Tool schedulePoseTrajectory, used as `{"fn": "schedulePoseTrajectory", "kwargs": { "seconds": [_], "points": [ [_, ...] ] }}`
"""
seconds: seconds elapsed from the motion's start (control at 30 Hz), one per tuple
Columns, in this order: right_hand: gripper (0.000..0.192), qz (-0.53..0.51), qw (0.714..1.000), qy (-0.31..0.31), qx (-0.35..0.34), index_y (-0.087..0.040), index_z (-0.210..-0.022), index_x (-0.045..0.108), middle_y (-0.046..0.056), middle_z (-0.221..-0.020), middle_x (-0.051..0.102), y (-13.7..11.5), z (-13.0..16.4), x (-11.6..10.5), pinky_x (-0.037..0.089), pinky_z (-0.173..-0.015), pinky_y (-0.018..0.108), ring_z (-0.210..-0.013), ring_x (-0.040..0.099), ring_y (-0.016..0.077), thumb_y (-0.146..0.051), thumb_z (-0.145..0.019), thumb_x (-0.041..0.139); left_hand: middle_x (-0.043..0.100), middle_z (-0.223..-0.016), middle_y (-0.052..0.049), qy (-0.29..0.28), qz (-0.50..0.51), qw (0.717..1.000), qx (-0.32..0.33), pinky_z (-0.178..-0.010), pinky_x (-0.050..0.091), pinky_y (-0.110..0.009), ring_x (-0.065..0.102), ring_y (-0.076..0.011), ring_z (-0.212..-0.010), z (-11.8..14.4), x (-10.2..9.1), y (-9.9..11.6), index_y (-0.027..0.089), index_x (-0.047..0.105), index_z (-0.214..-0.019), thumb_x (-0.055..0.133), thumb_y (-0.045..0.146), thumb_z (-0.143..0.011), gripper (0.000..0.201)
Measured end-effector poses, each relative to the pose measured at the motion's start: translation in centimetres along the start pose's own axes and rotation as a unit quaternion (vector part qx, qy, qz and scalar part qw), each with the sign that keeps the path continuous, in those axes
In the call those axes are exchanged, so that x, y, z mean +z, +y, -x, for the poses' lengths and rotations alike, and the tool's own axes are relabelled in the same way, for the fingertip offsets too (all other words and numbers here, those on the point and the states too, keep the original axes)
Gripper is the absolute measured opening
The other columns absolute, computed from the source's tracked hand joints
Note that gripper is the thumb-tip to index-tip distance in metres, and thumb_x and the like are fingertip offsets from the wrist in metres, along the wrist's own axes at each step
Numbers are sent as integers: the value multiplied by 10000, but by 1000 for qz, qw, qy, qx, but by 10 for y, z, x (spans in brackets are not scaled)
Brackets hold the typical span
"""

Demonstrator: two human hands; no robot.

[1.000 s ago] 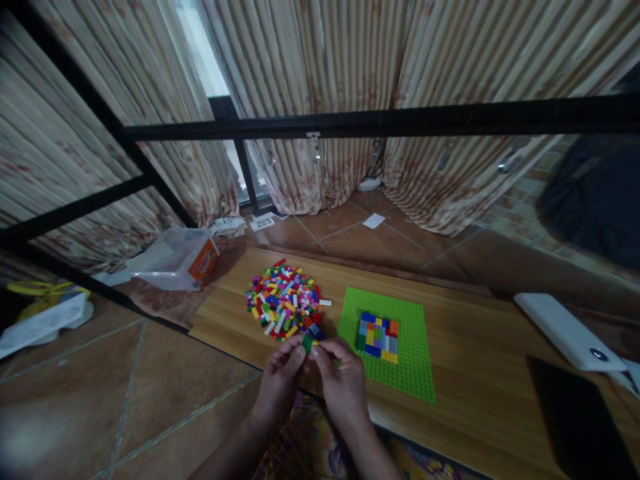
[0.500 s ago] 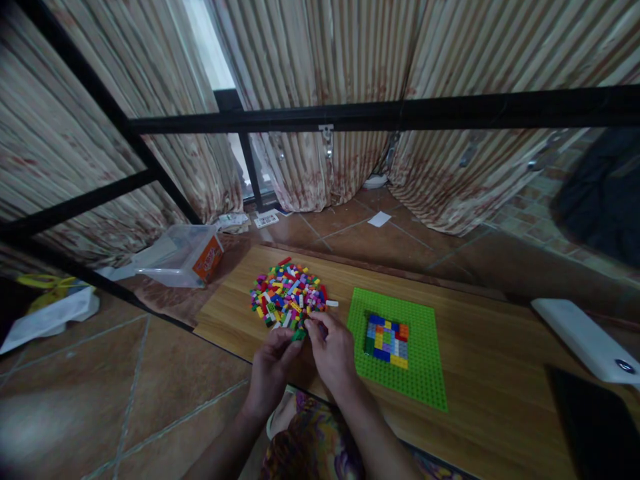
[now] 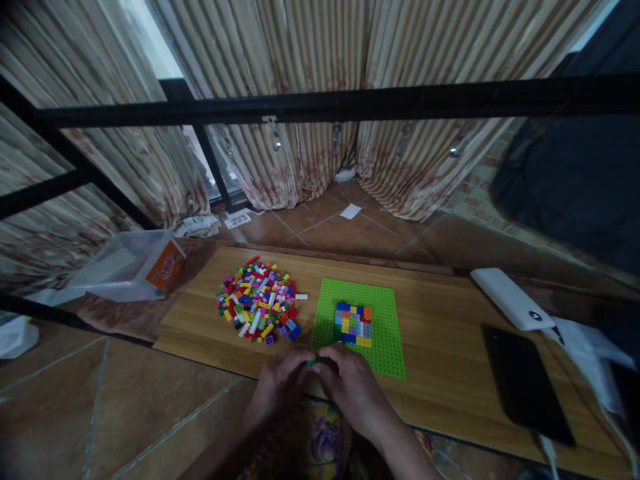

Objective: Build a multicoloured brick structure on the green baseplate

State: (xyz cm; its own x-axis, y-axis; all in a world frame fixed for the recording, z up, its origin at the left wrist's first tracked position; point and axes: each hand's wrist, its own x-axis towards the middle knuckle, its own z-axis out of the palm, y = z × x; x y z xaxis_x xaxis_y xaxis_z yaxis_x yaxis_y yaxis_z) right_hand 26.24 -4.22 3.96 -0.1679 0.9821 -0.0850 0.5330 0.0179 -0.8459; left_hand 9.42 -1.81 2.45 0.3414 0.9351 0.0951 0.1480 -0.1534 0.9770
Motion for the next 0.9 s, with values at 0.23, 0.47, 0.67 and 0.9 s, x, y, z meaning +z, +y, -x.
{"fn": "schedulePoseTrajectory", "kwargs": {
  "seconds": [0.23, 0.47, 0.67, 0.9],
  "points": [
    [264, 104, 967, 230, -22, -247, -975, 699, 67, -1045, 642, 41, -19, -39, 468, -908, 402, -999, 592, 231, -440, -865, 556, 611, -1247, -88, 50, -156, 982, 91, -1005, 473, -371, 574, -220, -1158, 2, -7, -17, 246, 606, -1211, 566, 177, -863, 357],
    [281, 213, 952, 213, -55, -234, -981, 726, 85, -1075, 604, 82, -58, -70, 464, -933, 430, -1027, 570, 252, -426, -861, 560, 627, -1150, -94, 120, -310, 923, 191, -943, 531, -349, 604, -195, -1106, 18, -40, -56, 197, 574, -1170, 490, 103, -888, 309],
    [264, 226, 957, 177, -41, -240, -975, 737, 77, -1060, 606, 90, -61, -73, 478, -908, 397, -980, 585, 231, -397, -867, 554, 625, -1070, -88, 143, -299, 926, 179, -872, 555, -312, 623, -183, -1031, 19, -43, -61, 185, 583, -1090, 511, 109, -888, 228],
    [204, 284, 951, 115, -45, -215, -921, 740, 82, -1025, 630, 73, -66, -82, 457, -903, 366, -961, 582, 226, -284, -865, 556, 622, -1067, -85, 139, -299, 929, 168, -861, 556, -310, 626, -183, -1016, 18, -44, -59, 184, 585, -1083, 525, 131, -887, 212]
  ]
}}
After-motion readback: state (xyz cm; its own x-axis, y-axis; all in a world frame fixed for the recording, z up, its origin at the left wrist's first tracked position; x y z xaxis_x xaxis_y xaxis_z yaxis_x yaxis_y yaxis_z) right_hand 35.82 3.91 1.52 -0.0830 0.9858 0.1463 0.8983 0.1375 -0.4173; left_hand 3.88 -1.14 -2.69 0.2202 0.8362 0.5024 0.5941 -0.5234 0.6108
